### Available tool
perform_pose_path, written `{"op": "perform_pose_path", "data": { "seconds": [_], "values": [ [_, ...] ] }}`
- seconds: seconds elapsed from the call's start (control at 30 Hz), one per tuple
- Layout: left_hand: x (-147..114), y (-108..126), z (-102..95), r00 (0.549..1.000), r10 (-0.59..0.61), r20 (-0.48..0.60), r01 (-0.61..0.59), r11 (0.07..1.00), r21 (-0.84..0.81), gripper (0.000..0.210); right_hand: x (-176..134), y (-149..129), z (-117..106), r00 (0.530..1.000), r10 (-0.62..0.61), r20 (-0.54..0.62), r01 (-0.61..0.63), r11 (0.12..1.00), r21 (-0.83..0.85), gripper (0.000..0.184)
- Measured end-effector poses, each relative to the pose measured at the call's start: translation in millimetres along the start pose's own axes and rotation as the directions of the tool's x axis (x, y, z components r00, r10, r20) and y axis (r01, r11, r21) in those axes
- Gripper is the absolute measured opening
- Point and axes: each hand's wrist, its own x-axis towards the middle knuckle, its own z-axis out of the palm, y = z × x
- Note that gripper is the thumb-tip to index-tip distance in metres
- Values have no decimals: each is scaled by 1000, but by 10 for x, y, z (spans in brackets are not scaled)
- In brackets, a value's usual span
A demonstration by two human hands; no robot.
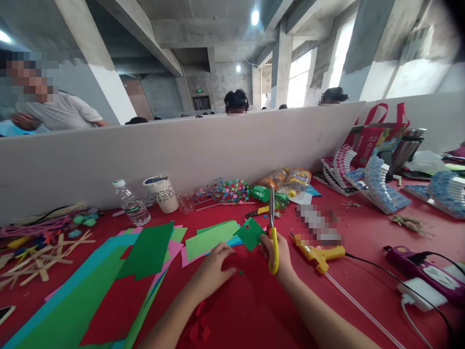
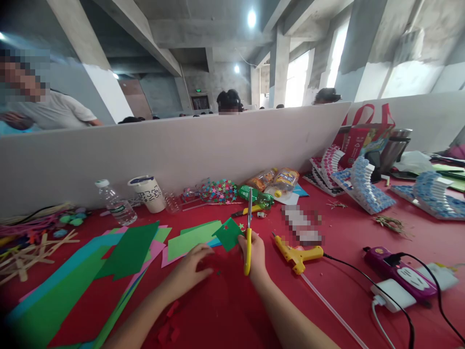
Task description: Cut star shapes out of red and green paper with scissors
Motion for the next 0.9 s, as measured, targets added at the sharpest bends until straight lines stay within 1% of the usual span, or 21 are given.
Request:
{"op": "perform_pose_path", "data": {
  "seconds": [0.1,0.13,0.2,0.27,0.33,0.4,0.5,0.53,0.6,0.63,0.67,0.7,0.73,0.77,0.8,0.83,0.9],
  "values": [
    [11,80,153,1000,25,-13,-22,987,158,44,36,44,-23,1000,-11,3,11,1000,-8,30],
    [20,104,182,1000,11,-6,-10,978,207,44,46,60,-25,1000,-15,6,15,1000,-11,30],
    [42,142,225,999,-18,-27,25,961,275,40,58,87,-23,1000,-21,13,22,1000,-17,30],
    [62,176,265,999,-20,-36,30,957,289,34,54,96,-17,999,-26,19,27,999,-24,30],
    [74,208,311,999,-12,-30,19,967,254,26,36,84,-14,999,-30,23,31,999,-34,30],
    [78,231,353,1000,-19,-17,22,983,181,19,11,52,-18,999,-32,24,33,998,-46,29],
    [83,211,343,999,-37,-21,37,999,3,16,-24,-6,-23,999,-25,32,27,997,-67,30],
    [82,186,310,998,-47,-44,43,996,-72,17,-35,-21,-20,999,-21,39,24,997,-74,30],
    [69,122,205,984,-112,-142,77,969,-236,22,-59,-39,1,997,-14,70,20,996,-86,29],
    [53,92,144,965,-183,-190,106,929,-356,22,-75,-39,19,996,-14,92,22,996,-91,27],
    [28,71,85,948,-260,-184,141,860,-490,26,-96,-34,42,992,-18,122,29,995,-93,24],
    [-3,59,36,935,-312,-171,140,766,-628,31,-122,-25,69,988,-30,148,43,995,-91,20],
    [-39,59,3,941,-316,-123,130,669,-732,36,-153,-13,97,983,-46,176,62,994,-85,17],
    [-76,68,-13,951,-306,-40,157,593,-790,38,-188,-1,127,976,-66,209,83,994,-73,15],
    [-111,84,-11,952,-306,24,199,554,-808,38,-226,9,155,966,-84,244,101,993,-59,17],
    [-140,102,5,942,-335,35,225,551,-804,39,-264,17,180,955,-99,278,116,992,-45,18],
    [-175,130,58,925,-380,18,247,563,-788,43,-332,19,219,940,-116,322,131,991,-26,16]
  ]
}}
